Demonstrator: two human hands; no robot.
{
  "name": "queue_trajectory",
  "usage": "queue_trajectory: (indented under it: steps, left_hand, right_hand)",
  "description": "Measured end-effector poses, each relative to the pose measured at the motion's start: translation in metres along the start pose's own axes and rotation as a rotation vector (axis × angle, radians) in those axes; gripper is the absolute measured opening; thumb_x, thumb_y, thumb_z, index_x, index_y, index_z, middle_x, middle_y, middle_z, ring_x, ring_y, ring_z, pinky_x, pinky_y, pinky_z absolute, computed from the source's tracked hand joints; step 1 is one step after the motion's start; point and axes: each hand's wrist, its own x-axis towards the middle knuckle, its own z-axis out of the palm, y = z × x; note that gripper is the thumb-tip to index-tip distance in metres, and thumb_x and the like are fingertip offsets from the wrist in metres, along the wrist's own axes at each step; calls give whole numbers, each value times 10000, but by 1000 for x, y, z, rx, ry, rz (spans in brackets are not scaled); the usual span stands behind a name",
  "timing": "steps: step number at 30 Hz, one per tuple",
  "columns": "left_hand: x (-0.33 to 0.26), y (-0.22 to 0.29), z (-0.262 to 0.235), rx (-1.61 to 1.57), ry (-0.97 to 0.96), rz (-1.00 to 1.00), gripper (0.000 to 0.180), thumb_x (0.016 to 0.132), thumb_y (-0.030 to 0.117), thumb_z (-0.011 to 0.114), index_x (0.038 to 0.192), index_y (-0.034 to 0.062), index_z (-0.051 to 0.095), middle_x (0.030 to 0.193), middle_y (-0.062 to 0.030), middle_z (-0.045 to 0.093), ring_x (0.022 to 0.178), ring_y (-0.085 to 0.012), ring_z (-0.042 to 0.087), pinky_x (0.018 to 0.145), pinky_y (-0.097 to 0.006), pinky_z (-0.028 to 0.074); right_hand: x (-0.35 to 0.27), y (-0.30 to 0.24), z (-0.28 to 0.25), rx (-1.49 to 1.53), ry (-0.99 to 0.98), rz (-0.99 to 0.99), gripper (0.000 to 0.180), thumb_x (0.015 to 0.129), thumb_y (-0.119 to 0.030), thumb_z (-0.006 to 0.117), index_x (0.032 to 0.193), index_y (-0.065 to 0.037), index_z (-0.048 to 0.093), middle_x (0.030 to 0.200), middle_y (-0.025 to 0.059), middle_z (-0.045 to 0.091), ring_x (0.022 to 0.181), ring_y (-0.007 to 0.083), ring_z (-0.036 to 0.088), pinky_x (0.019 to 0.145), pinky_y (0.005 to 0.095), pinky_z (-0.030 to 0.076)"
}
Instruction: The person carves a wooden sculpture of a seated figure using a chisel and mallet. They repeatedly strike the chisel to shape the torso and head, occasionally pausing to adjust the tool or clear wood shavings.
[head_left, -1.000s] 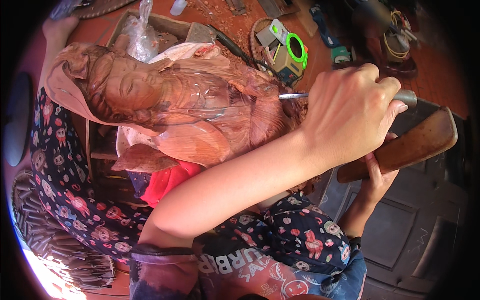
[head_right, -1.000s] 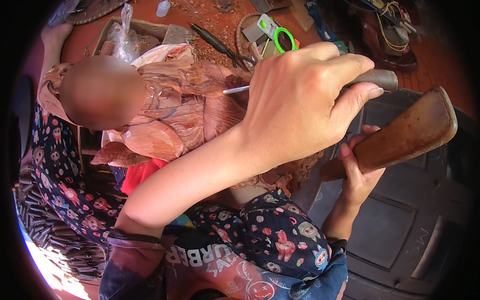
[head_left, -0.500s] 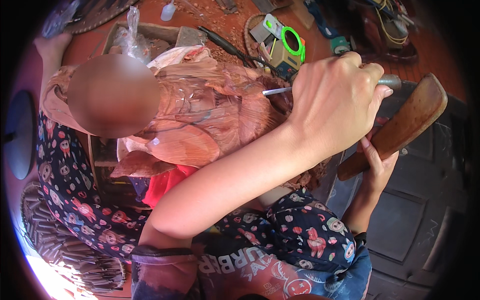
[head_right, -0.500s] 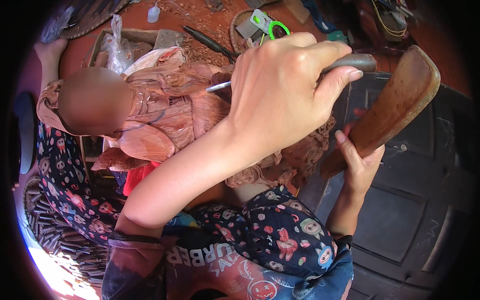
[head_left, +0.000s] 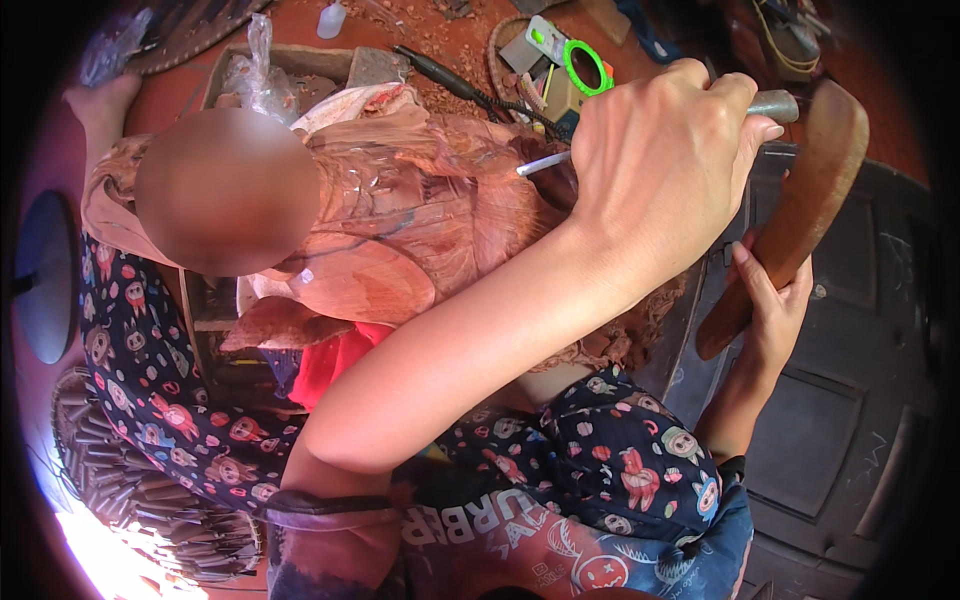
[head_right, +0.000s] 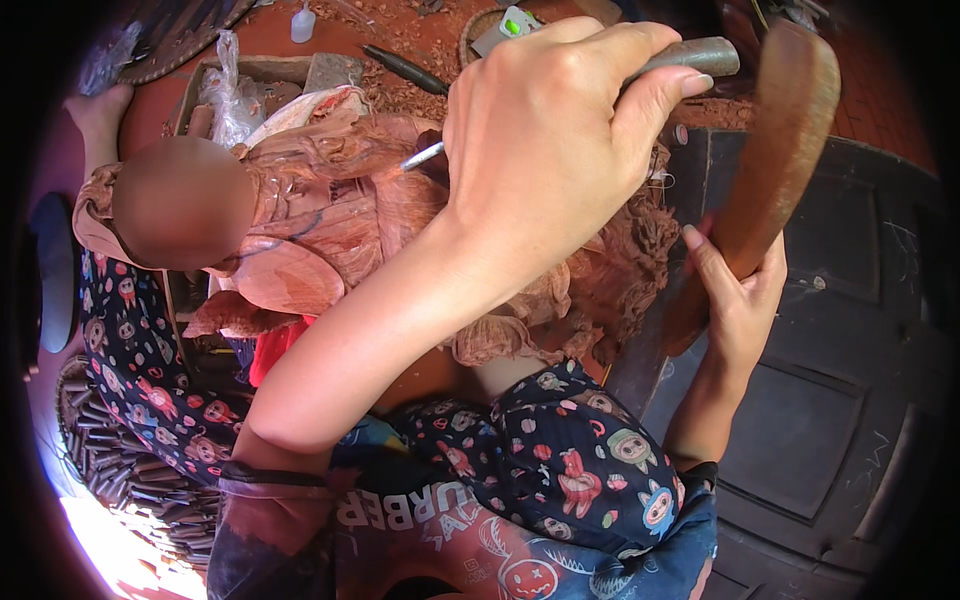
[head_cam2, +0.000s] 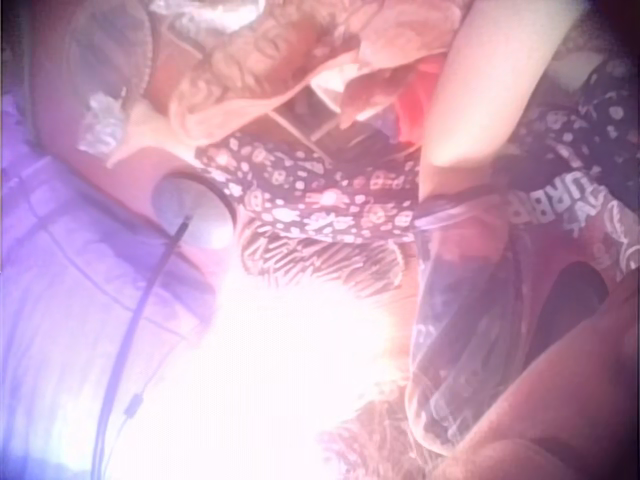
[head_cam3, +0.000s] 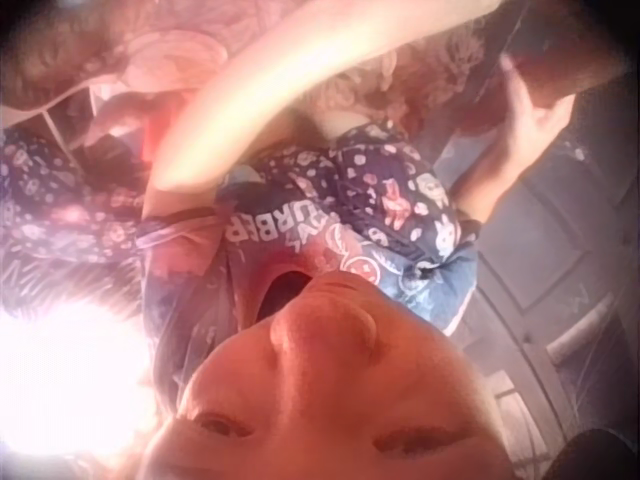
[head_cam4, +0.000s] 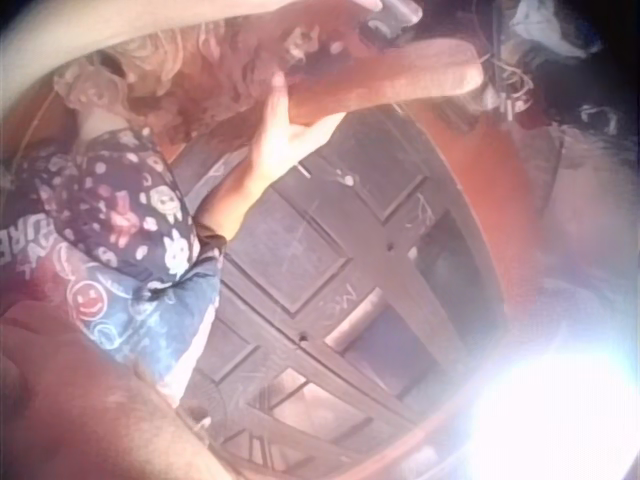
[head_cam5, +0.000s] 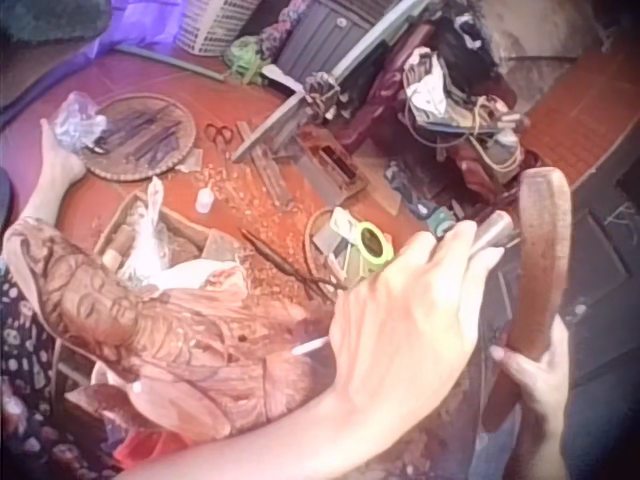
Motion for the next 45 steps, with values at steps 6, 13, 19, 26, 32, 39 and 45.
queue_trajectory:
  steps: [6,13,19,26,32,39,45]
  left_hand:
    - [-1,8,-11,-129,4,-103,229,838,277,664,826,49,642,718,-136,606,599,-319,636,499,-410,472]
    - [-5,3,-5,-140,55,-58,220,830,270,670,825,52,639,714,-129,600,598,-310,632,490,-399,471]
    - [-6,15,-3,-262,64,-39,216,822,251,670,801,39,638,715,-140,603,628,-298,646,518,-385,501]
    - [-3,10,1,-111,29,-18,189,825,232,665,820,44,651,724,-153,617,630,-310,652,526,-392,503]
    - [-4,6,1,-76,10,-32,186,827,232,665,825,47,655,730,-156,624,631,-315,656,525,-388,505]
    - [-4,10,-3,49,-27,48,197,821,232,671,827,36,660,729,-161,626,634,-316,658,521,-390,504]
    - [-5,2,1,-194,6,-92,197,817,230,675,810,34,662,724,-161,625,626,-321,656,525,-394,504]
  right_hand:
    - [-2,3,-7,92,31,-5,300,779,40,693,1029,-17,538,861,33,575,692,90,534,623,219,432]
    - [-2,8,-11,2,5,-63,319,783,76,658,1063,-19,537,885,28,576,720,76,523,647,226,432]
    - [-2,4,-7,87,77,-99,316,779,39,681,1054,-13,535,889,40,581,716,94,533,647,239,439]
    - [-1,5,-13,-87,11,-111,301,759,6,722,1002,-18,545,838,37,580,704,96,530,634,239,421]
    - [-2,3,-12,-1,-1,-72,291,755,-7,728,980,-25,544,827,33,576,702,93,522,637,241,415]
    - [-1,2,-10,10,-21,-44,300,756,-3,726,987,-29,538,831,27,572,706,91,524,639,233,416]
    - [-3,3,-8,3,-21,-36,305,752,-4,734,982,-31,536,831,27,575,708,91,529,642,230,420]
